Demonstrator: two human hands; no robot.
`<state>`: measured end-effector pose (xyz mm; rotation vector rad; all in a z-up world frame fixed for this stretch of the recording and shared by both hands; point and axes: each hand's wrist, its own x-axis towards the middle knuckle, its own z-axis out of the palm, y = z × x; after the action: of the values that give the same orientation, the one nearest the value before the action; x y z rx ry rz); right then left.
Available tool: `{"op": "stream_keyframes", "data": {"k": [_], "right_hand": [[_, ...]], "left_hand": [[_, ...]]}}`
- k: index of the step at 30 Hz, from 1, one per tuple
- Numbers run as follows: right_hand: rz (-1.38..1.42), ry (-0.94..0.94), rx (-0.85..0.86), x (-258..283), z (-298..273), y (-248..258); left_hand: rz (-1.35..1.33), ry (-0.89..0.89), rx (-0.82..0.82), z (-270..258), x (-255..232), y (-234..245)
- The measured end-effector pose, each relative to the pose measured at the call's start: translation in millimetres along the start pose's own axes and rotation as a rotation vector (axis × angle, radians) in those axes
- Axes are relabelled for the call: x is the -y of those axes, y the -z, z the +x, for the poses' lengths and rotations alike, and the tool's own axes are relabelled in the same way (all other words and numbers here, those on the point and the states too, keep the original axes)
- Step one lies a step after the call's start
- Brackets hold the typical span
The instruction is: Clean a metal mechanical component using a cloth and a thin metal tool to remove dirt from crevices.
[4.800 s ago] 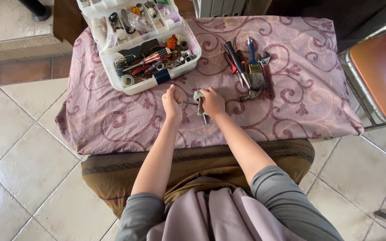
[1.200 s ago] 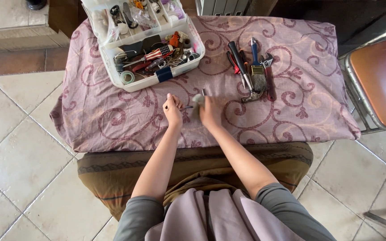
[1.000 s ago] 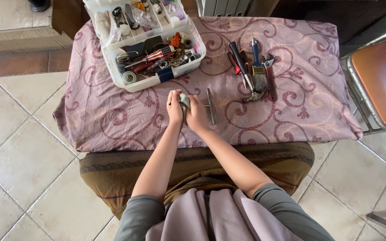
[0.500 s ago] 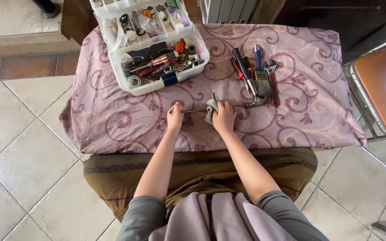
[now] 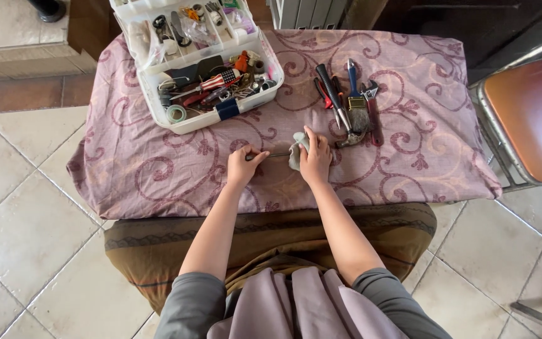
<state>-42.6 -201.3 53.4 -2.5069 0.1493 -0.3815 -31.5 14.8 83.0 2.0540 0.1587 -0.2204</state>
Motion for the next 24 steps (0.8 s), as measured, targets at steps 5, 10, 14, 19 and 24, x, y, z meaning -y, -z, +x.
{"op": "stream_keyframes", "data": {"k": [5, 10, 14, 19, 24], "right_hand": [[0.038, 0.082, -0.122, -0.8, -14.3, -1.9], [0.080, 0.138, -0.258, 4.3, -21.8, 3.5], [-0.127, 0.162, -0.196, 10.5, -20.7, -0.1], [-0.205, 0.028, -0.056, 14.4, -27.8, -52.5], [-0.211, 0.158, 0.010, 64.8, -43.6, -53.8]], "left_hand": [[0.232, -0.443, -0.186, -9.7, 37.6, -15.6], [0.410, -0.544, -0.200, -14.6, 30.0, -18.7], [0.442, -0.547, -0.210, -13.1, 34.8, -20.4], [0.489, -0.493, -0.178, -8.9, 40.9, -24.9], [0.633, -0.480, -0.220, -3.2, 56.4, -31.4]]}}
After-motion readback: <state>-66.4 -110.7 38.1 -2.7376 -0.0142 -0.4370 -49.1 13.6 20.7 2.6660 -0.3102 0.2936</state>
